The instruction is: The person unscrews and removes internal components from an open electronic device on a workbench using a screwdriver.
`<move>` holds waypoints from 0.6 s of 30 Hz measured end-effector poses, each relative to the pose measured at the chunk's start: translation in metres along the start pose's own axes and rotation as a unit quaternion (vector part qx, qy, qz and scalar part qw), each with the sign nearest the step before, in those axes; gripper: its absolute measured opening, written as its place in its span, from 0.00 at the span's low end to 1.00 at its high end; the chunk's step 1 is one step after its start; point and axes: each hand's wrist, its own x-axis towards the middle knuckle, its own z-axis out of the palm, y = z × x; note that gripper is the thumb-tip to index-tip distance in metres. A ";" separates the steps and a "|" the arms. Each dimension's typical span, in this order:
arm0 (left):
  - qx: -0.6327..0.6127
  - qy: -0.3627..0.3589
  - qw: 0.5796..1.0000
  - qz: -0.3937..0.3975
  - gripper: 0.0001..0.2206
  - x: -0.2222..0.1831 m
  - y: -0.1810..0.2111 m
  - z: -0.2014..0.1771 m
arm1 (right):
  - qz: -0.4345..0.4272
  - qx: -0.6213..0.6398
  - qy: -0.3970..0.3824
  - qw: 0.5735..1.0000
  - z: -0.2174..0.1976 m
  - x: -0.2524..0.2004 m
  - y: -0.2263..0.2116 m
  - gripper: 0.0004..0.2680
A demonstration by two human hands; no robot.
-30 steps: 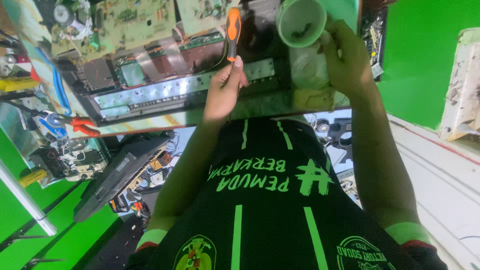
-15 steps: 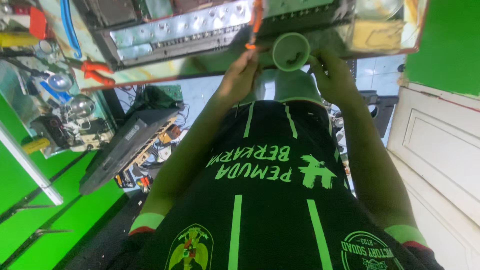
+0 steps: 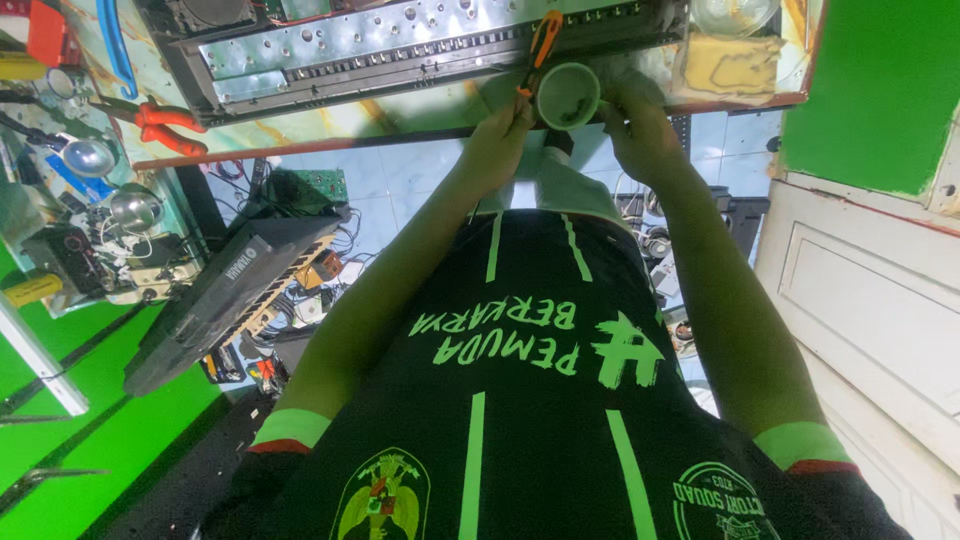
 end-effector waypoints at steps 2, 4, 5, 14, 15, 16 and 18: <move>-0.030 -0.007 0.999 -0.015 0.18 -0.001 0.006 -0.001 | -0.019 -0.030 0.017 0.999 -0.002 0.001 0.000 0.07; -0.044 -0.011 0.998 -0.038 0.18 0.001 0.014 -0.001 | -0.039 -0.035 0.024 0.998 -0.006 0.005 0.000 0.07; -0.041 -0.013 0.998 -0.055 0.18 0.002 0.018 0.000 | -0.048 -0.024 0.023 0.998 -0.008 0.005 -0.001 0.07; -0.129 -0.036 0.990 -0.045 0.17 0.010 0.033 0.026 | -0.013 -0.029 0.027 0.999 -0.034 0.003 0.006 0.06; -0.121 -0.027 0.991 -0.047 0.17 0.010 0.034 0.030 | -0.029 -0.019 0.040 0.999 -0.036 0.001 0.007 0.07; -0.106 -0.024 0.993 -0.055 0.17 0.010 0.033 0.033 | -0.030 -0.018 0.042 0.999 -0.038 0.000 0.009 0.07; -0.077 -0.016 0.994 -0.069 0.18 0.010 0.034 0.039 | -0.033 -0.016 0.045 0.998 -0.042 0.000 0.010 0.09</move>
